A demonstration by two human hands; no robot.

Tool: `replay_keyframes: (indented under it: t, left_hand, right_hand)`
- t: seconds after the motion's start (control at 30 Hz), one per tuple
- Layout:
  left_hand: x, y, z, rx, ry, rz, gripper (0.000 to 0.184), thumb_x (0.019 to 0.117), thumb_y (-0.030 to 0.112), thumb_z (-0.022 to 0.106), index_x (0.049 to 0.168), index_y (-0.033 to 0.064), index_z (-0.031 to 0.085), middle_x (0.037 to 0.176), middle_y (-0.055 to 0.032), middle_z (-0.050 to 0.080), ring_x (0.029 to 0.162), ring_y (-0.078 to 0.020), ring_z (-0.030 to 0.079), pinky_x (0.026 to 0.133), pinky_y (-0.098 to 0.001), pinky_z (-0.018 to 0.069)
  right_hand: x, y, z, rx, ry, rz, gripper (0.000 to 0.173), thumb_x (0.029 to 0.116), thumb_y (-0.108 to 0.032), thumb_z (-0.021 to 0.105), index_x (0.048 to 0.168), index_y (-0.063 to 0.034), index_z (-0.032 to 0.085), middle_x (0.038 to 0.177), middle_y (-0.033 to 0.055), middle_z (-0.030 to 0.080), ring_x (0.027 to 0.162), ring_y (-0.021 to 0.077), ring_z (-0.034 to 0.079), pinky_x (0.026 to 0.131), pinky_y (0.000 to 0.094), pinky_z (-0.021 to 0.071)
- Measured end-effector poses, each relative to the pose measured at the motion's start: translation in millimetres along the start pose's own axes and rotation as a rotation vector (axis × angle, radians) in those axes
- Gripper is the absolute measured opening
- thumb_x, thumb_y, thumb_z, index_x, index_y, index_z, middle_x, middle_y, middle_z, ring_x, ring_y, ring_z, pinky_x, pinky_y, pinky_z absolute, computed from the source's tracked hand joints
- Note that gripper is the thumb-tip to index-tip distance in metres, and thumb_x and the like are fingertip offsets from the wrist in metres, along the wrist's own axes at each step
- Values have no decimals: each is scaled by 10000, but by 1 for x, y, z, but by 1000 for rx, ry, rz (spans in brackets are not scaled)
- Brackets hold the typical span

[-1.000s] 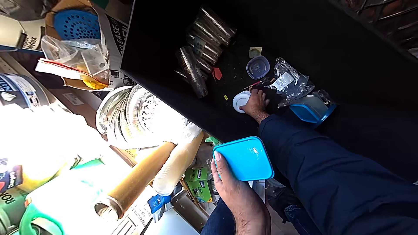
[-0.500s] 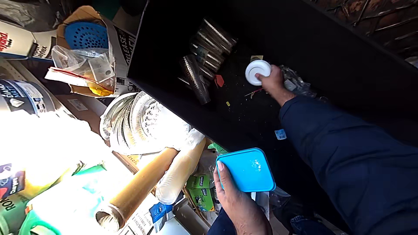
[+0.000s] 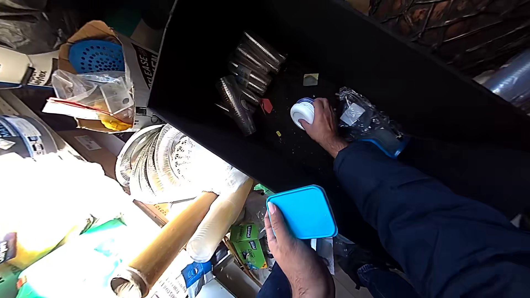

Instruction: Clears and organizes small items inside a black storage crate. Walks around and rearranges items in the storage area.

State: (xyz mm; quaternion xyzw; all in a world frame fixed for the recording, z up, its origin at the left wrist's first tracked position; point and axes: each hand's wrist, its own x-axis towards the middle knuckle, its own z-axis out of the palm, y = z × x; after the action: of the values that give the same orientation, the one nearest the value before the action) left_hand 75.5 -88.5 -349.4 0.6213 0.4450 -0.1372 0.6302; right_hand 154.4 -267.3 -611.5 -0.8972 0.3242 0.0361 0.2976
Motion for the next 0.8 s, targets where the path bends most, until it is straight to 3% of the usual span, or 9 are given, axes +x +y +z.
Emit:
replay_keyframes:
  t: [0.07, 0.17, 0.27, 0.37, 0.47, 0.5, 0.57, 0.67, 0.8]
  left_hand:
    - [-5, -4, 0, 3, -17, -14, 459, 1112, 388, 392, 1326, 26, 575, 1026, -162, 687, 886, -226, 713, 774, -407, 622]
    - [-13, -13, 2, -8, -32, -42, 468, 1111, 391, 394, 1336, 21, 572, 1029, -171, 689, 882, -241, 716, 773, -423, 624]
    - [-22, -16, 5, 0, -39, -84, 481, 1112, 396, 389, 1371, 25, 553, 1052, -184, 691, 906, -257, 718, 795, -441, 622]
    - [-26, -17, 7, 24, -56, -79, 485, 1111, 401, 388, 1361, 20, 557, 1049, -189, 689, 905, -264, 715, 793, -449, 621]
    - [-27, -20, 8, 29, -54, -78, 477, 1110, 403, 393, 1355, 29, 558, 1047, -186, 687, 902, -262, 715, 791, -446, 620]
    - [-27, -21, 8, 31, -57, -78, 480, 1110, 404, 393, 1363, 31, 557, 1053, -189, 686, 908, -265, 714, 794, -451, 619]
    - [-27, -21, 7, 31, -55, -76, 480, 1110, 404, 392, 1360, 30, 559, 1053, -188, 685, 907, -266, 714, 795, -450, 619]
    - [-30, -23, 9, 32, -55, -83, 472, 1108, 398, 401, 1355, 29, 562, 1053, -190, 687, 902, -264, 715, 793, -446, 620]
    - [-31, -25, 9, 32, -65, -69, 472, 1108, 402, 399, 1344, 29, 568, 1044, -188, 687, 898, -259, 714, 796, -441, 619]
  right_hand:
    - [-25, 10, -22, 75, 54, 72, 717, 796, -375, 847, 1316, 27, 560, 1343, 237, 594, 1202, 410, 610, 1018, 592, 489]
    - [-45, 38, -62, 209, 152, 257, 877, 712, -297, 923, 1368, 21, 437, 1191, 227, 678, 1077, 407, 680, 915, 609, 549]
    - [-44, 86, -75, 341, 216, 409, 1145, 610, -241, 979, 1487, -8, 279, 1211, 194, 686, 1122, 344, 685, 969, 550, 563]
    - [-31, 115, -72, 493, 106, 665, 1291, 574, -237, 1004, 1551, 14, 198, 1422, 271, 509, 1319, 365, 540, 1105, 533, 466]
    - [-14, 125, -71, 351, 31, 828, 1148, 480, -450, 1015, 1418, -18, 514, 1430, 274, 522, 1328, 399, 518, 1069, 593, 458]
    - [-9, 127, -71, 246, -2, 860, 1186, 450, -567, 988, 1427, -65, 540, 1489, 299, 431, 1365, 446, 434, 1067, 638, 405]
    - [-4, 131, -69, 185, -37, 871, 1275, 405, -635, 968, 1474, -137, 484, 1542, 315, 334, 1390, 481, 371, 1059, 659, 387]
    - [-8, 133, -65, 194, -117, 754, 1321, 409, -554, 993, 1501, -104, 401, 1491, 305, 418, 1366, 465, 433, 1071, 662, 403]
    - [-7, 103, -67, -134, -205, 476, 1276, 380, -705, 908, 1449, -151, 488, 1369, 226, 560, 1303, 457, 467, 998, 712, 351]
